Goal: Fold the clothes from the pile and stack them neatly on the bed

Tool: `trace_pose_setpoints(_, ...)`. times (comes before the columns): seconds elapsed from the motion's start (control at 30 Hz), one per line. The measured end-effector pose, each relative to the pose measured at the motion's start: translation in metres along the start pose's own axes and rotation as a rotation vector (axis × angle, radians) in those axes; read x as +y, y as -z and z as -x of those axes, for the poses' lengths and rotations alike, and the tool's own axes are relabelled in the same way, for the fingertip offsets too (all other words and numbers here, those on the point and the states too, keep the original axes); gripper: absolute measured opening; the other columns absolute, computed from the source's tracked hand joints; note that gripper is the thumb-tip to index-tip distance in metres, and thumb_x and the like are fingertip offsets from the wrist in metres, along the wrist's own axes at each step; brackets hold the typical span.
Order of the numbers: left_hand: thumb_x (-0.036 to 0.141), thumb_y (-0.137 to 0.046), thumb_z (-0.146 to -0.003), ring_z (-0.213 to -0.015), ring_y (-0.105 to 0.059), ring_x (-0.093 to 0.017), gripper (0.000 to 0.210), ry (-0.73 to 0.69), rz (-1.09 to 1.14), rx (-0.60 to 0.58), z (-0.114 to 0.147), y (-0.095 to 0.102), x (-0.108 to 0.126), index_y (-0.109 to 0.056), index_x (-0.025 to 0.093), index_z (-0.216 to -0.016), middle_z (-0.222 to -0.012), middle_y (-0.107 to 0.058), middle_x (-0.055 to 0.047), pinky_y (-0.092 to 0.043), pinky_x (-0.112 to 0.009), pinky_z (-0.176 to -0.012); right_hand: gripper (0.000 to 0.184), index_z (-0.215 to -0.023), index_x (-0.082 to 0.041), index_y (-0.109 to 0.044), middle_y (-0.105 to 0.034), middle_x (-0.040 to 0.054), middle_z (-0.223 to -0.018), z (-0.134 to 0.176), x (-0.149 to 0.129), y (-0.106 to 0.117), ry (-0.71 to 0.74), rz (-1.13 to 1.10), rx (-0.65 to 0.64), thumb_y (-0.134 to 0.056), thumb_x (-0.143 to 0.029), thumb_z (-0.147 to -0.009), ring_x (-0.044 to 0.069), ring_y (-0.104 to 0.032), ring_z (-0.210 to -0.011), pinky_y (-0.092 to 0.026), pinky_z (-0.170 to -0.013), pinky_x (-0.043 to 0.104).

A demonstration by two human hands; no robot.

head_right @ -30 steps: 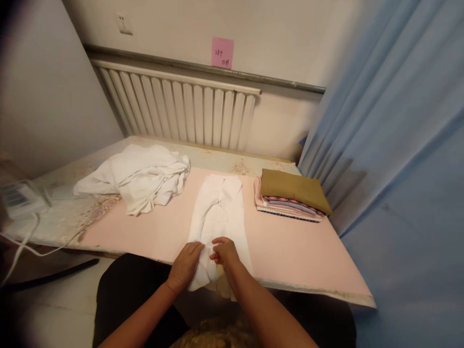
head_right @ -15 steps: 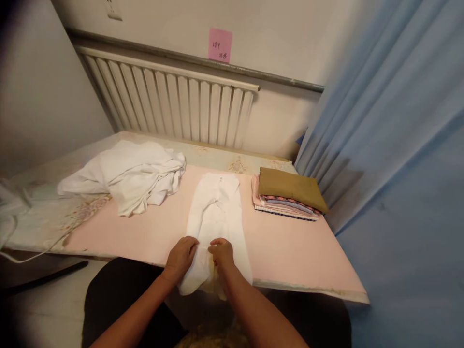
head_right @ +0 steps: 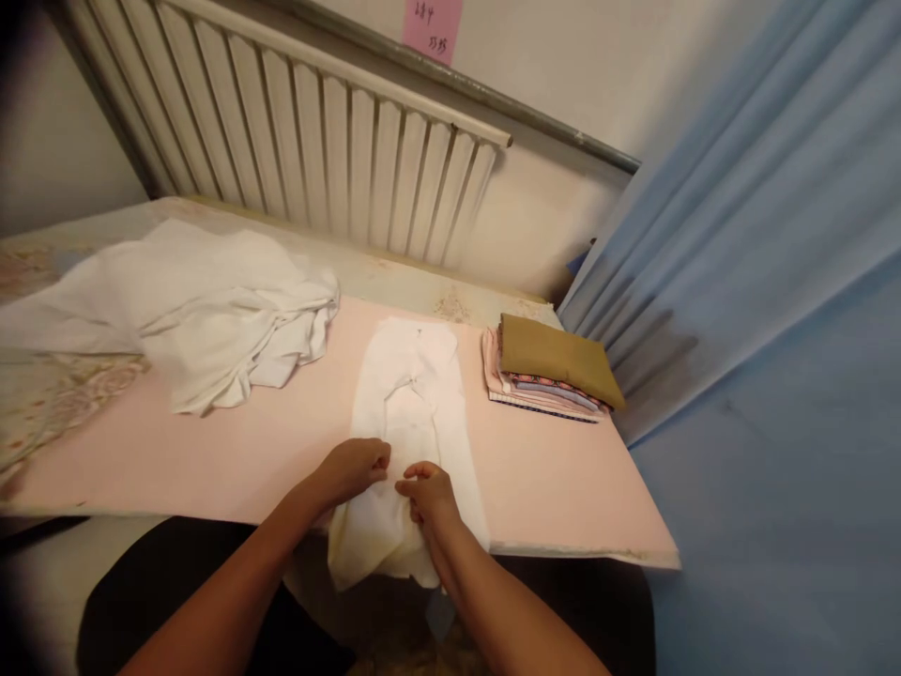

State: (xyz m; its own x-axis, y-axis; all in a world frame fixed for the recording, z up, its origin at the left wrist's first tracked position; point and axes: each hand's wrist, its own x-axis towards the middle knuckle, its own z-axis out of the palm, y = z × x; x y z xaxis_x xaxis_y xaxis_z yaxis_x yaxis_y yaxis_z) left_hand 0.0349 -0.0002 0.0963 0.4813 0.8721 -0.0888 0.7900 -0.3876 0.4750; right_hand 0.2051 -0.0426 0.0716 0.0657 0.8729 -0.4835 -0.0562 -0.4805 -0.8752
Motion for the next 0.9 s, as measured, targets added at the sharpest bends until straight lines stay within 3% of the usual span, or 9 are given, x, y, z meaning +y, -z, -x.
trace_pose_setpoints(0.2, 0.026, -0.057, -0.072, -0.066, -0.053, -0.015, 0.003, -0.033, 0.093, 0.007, -0.016, 0.004, -0.014, -0.057, 0.023, -0.072, -0.072, -0.063, 0.003, -0.029, -0.026, -0.056, 0.03, -0.075, -0.021, -0.052, -0.035, -0.0158, -0.037, 0.002, 0.0, 0.0, -0.019, -0.023, 0.005, -0.067, -0.022, -0.049, 0.004, -0.024, -0.028, -0.015, -0.031, 0.02)
trace_pose_setpoints(0.47, 0.024, -0.053, -0.076, -0.07, -0.052, -0.013, 0.004, -0.073, 0.184, 0.07, -0.006, -0.003, -0.021, -0.056, 0.023, -0.073, -0.077, -0.062, 0.004, -0.03, -0.025, -0.06, 0.027, -0.074, -0.02, -0.054, -0.033, -0.0159, -0.037, 0.005, -0.007, -0.002, -0.06, -0.029, -0.006, -0.065, -0.018, -0.049, 0.003, -0.021, -0.029, -0.018, -0.031, 0.019)
trace_pose_setpoints(0.9, 0.026, -0.055, -0.075, -0.067, -0.051, -0.013, 0.004, -0.073, 0.227, 0.075, -0.009, -0.004, -0.025, -0.057, 0.023, -0.072, -0.076, -0.062, 0.004, -0.029, -0.026, -0.058, 0.03, -0.074, -0.02, -0.054, -0.037, -0.0155, -0.04, 0.005, -0.007, -0.001, -0.071, -0.05, -0.025, -0.072, -0.019, -0.05, 0.001, -0.02, -0.03, -0.02, -0.031, 0.018)
